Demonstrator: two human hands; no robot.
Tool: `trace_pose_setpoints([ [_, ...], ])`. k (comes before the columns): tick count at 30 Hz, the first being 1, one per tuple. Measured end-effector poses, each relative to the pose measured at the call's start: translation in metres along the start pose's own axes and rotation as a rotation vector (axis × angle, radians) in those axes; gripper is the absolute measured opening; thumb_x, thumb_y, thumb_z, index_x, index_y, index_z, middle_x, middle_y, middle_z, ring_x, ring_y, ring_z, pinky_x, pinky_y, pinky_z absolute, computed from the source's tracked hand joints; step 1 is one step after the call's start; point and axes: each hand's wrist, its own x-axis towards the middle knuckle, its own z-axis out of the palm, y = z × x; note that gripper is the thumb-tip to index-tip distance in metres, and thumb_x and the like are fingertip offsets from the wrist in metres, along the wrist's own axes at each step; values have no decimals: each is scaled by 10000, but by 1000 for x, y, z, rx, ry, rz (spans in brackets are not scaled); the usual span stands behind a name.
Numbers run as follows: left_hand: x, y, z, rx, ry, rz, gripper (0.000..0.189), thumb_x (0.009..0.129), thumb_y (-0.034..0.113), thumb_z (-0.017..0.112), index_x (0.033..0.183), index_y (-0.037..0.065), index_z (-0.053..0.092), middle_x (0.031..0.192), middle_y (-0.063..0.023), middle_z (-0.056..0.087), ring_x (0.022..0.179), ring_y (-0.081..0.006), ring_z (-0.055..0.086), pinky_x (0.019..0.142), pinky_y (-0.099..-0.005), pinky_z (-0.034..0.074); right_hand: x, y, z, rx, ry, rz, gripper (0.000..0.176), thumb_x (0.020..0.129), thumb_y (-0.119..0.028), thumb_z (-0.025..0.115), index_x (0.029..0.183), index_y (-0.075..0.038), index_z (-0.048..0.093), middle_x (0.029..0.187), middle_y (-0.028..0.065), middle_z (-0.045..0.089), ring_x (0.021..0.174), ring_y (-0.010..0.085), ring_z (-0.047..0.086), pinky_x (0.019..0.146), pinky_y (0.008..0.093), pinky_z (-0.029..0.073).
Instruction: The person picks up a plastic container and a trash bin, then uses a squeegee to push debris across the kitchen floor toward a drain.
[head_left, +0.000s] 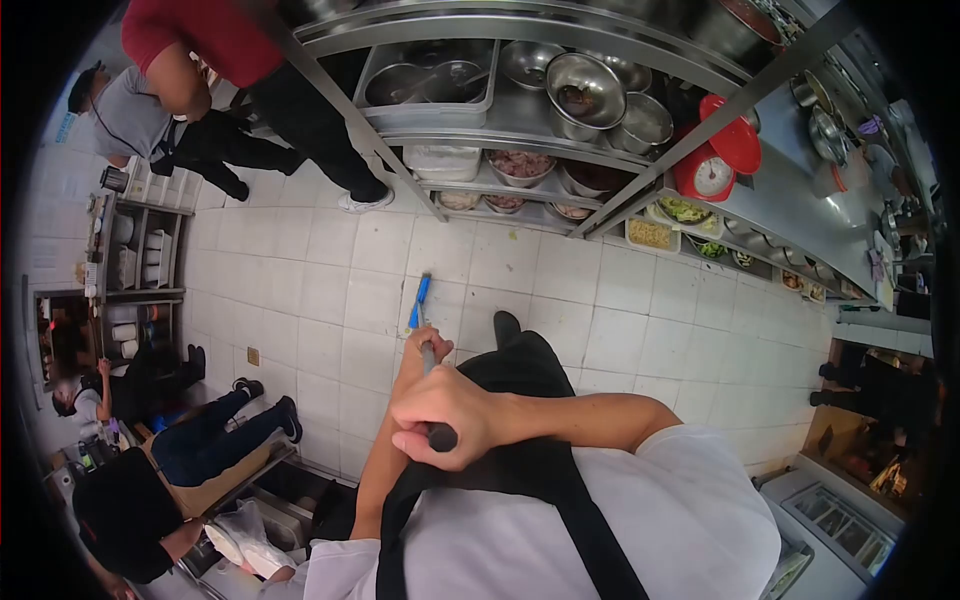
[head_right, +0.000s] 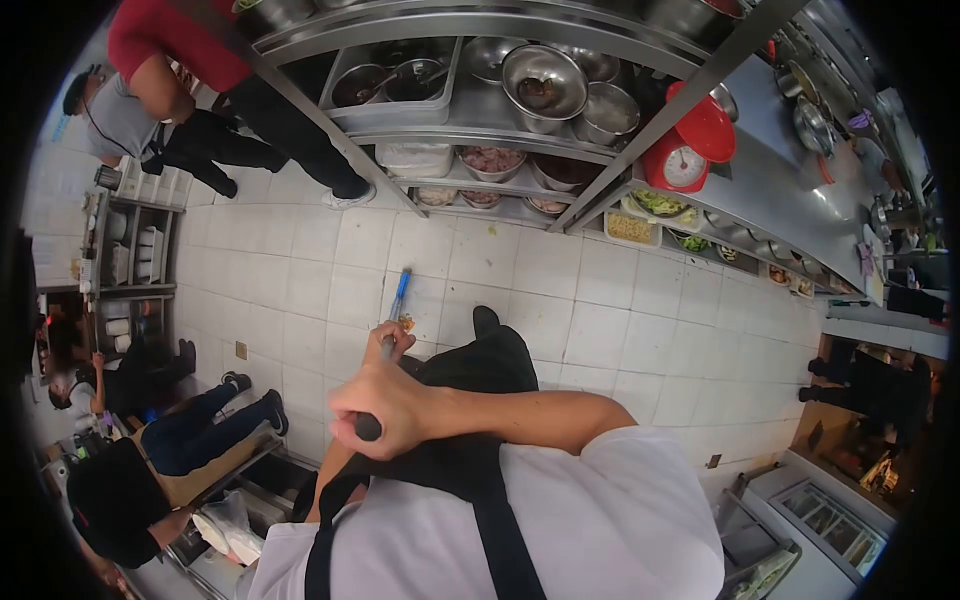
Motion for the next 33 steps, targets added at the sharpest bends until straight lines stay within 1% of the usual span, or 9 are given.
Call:
trace_pose_setpoints([
  [3,-6,-22,5,-24,59,109,333,826,-130,673,1044,45,492,935,-88,531,854,-197,507,816,-334,445,6,6,-4,19,-1,33,259,774,-61,657,594,-43,470,515,120,497,460,321,500,476,397,370],
  [6,-6,-19,-6,53,-71,92,383,858,-126,651,1128,56,449,995,-87,511,891,-190,493,848,-323,443,9,7,-5,45,-7,28,276,771,-64,668,592,-43,459,507,124,480,452,335,491,462,402,359],
  [16,-8,-17,10,-36,41,31,328,876,-108,623,1110,61,468,952,-89,510,882,-182,501,872,-323,431,2,2,-7,6,-3,18,291,780,-77,679,607,-44,448,509,129,471,461,345,497,463,409,357],
  [19,-12,-25,12,-90,142,-168,188,854,-58,685,842,45,528,837,-79,604,828,-186,580,855,-347,465,1,3,-6,-16,-38,17,288,791,-82,668,610,-41,448,515,136,470,472,343,503,478,412,362],
  [21,-11,-24,15,-66,219,-232,222,842,-36,714,707,37,554,773,-74,649,800,-187,615,846,-358,481,-3,2,-2,2,-42,16,287,799,-86,660,613,-40,446,519,139,472,480,341,508,492,414,367],
  [25,-20,-21,19,47,242,-104,206,863,-34,709,840,50,522,832,-81,605,840,-186,593,845,-348,477,-7,1,2,-8,-82,23,283,808,-91,655,622,-38,449,521,130,476,484,332,506,514,416,373],
  [26,-25,-28,16,80,190,-36,247,878,-37,701,989,62,504,920,-97,583,869,-195,573,834,-341,474,-7,2,3,-5,-99,18,277,810,-88,652,623,-38,454,523,127,477,479,328,497,511,408,373],
  [28,-30,-36,16,113,179,18,320,896,-31,694,1122,73,493,1000,-110,565,886,-204,554,810,-335,472,-6,0,4,-12,-118,20,272,810,-85,651,625,-38,457,525,125,479,478,323,494,508,404,369],
  [33,-19,24,23,59,368,18,201,869,-40,698,955,46,538,894,-86,579,794,-200,549,760,-330,462,-6,2,8,3,-107,6,261,807,-77,655,630,-36,466,533,122,488,474,306,490,499,398,359],
])
